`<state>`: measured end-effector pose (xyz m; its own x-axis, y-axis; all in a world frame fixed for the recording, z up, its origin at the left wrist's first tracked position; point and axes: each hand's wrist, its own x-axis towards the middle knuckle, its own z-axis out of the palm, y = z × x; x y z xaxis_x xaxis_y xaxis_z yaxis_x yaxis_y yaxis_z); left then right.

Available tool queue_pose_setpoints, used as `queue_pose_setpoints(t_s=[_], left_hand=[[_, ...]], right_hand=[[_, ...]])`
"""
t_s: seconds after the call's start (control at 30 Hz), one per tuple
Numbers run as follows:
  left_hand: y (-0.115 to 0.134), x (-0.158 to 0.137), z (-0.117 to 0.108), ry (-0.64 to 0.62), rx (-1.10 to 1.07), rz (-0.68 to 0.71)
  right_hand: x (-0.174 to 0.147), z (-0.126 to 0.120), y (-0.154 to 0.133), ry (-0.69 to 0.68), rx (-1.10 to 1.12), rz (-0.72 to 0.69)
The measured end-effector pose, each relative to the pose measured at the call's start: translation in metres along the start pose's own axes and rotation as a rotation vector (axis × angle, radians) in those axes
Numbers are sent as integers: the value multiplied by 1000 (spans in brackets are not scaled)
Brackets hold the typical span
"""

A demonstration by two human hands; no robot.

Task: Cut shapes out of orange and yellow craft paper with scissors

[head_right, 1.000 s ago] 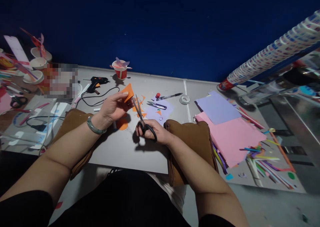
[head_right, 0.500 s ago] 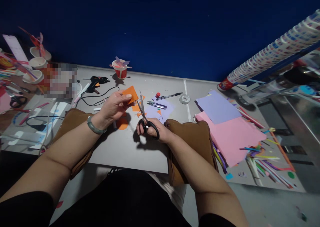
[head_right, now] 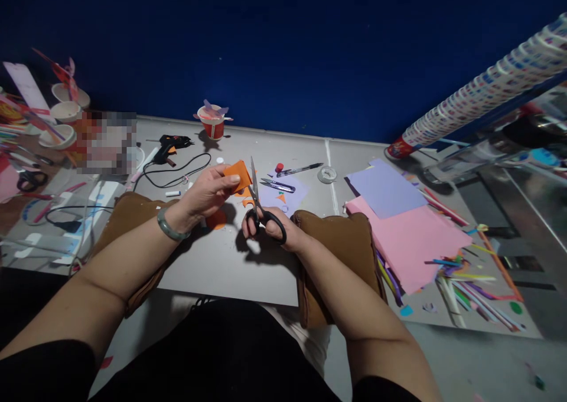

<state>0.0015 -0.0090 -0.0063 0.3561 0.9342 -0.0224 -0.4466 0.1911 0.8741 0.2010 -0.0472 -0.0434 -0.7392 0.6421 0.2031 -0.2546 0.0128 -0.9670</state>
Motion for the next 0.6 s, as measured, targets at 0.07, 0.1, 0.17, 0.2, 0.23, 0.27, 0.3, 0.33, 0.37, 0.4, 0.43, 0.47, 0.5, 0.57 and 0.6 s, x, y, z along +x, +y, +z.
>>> queue_pose_setpoints(t_s=[0.07,0.1,0.17,0.2,0.23,0.27,0.3,0.33,0.37,0.4,0.43,0.47,0.5,0.57,0.6], left_hand=[[0,0,1,8,-8,-4],[-1,0,2,12,-11,-6],[-1,0,2,14,-18,-12],[-1,0,2,11,-22,-14],[-1,0,2,8,-26,-15],[-1,0,2,6,-29,-16],[-1,0,2,8,-33,-17],[-1,0,2,13,-36,-18],[-1,1,2,20,-39,-18],[-1,1,2,28,-42,-20],[0,1,2,34,-45,-21],[0,1,2,37,-49,-20],[0,1,1,39,-52,-18],[0,2,1,32,-53,-13],[0,2,0,27,-52,-9]], right_hand=[[0,1,1,3,25,-6],[0,1,1,8,35,-7],[0,3,1,23,55,-8],[0,3,1,31,63,-9],[0,3,1,38,69,-10],[0,4,1,45,71,-8],[0,4,1,50,72,-5],[-1,4,1,56,71,0],[-1,4,1,63,73,7],[-1,5,1,74,78,12],[-1,6,0,88,88,14],[-1,7,0,101,98,15],[-1,7,0,113,107,17],[-1,9,0,128,122,21],[-1,9,1,130,130,21]])
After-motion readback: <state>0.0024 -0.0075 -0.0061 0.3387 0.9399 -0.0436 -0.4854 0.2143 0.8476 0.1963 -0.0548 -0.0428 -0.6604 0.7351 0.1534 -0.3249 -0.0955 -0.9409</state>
